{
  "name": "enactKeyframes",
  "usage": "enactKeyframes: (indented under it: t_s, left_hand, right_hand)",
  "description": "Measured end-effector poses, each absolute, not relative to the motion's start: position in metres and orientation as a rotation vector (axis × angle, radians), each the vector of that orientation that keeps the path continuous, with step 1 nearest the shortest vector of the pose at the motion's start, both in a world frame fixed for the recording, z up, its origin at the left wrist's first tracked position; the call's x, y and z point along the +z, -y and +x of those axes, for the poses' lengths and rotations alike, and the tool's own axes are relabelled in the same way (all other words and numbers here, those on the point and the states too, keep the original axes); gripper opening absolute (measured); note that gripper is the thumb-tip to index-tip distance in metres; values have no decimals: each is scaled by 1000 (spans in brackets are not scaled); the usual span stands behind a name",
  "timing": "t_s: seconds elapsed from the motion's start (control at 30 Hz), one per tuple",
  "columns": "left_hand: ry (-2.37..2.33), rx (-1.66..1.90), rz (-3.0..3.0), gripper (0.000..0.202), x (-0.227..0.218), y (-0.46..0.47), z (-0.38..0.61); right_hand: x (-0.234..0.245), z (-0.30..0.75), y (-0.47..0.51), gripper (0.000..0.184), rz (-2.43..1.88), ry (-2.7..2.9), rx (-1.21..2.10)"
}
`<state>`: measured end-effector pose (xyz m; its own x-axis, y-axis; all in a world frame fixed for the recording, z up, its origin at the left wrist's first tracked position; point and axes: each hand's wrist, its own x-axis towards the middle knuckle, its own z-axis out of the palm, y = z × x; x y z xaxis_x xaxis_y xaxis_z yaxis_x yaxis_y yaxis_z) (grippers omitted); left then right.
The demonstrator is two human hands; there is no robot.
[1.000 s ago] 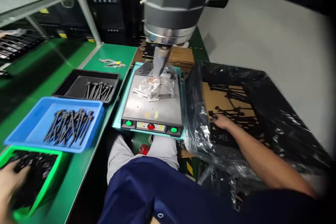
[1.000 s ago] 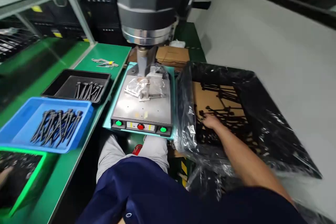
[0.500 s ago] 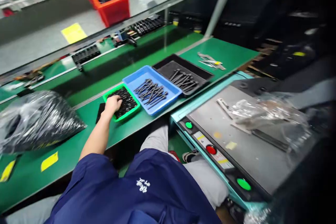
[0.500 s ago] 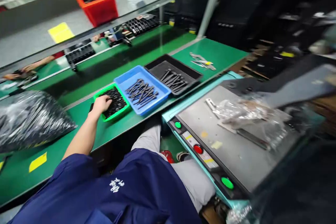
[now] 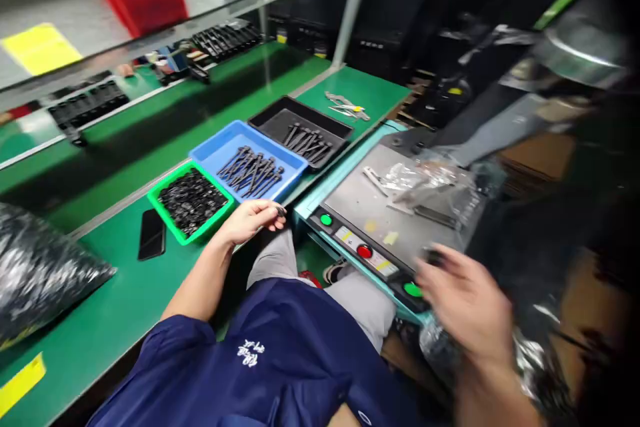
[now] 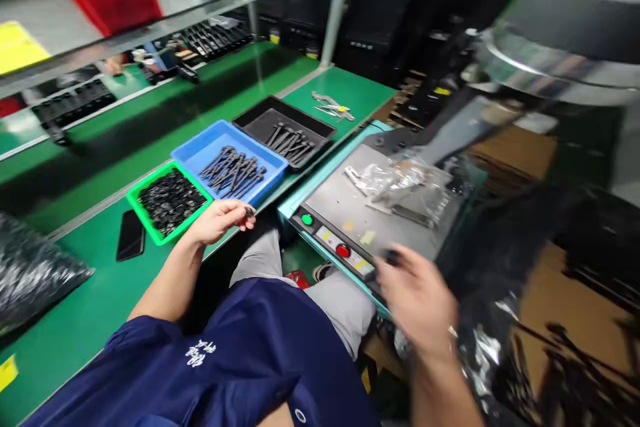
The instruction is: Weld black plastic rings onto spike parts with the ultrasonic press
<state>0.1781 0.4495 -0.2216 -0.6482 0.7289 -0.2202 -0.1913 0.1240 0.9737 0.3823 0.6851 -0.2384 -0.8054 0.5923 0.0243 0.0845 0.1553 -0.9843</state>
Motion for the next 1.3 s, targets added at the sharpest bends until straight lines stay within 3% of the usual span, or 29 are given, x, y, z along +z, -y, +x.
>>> enactKeyframes:
  t_s: [0.2,0.43,0.67,0.87,1.07,1.3]
  left_hand:
    - [-1445,1423,792,31,-231,-527,219]
    - [-1642,1744,687,31,-249,-544,241]
    - [-1626,1658,809,32,-250,-547,240]
    - [-1694,1724,894,31,-252,-546,230]
    - [-1774,1668,1223,26,-255,-549,231]
    - [-1851,1545,1570,29,-257,-553,236]
  right_hand:
    - [-250,356,-643,42,-500,1669,2056]
    - [-270,345,-636,41,-627,1505,1833]
    - [-266,356,-647,42,-579,1654,1885]
    - [-261,373,-664,41,-498,1982,1706]
    - [-269,370,-665,32,-564,1731,2026]
    - [-272,370,-663,30,-621,1544,2071]
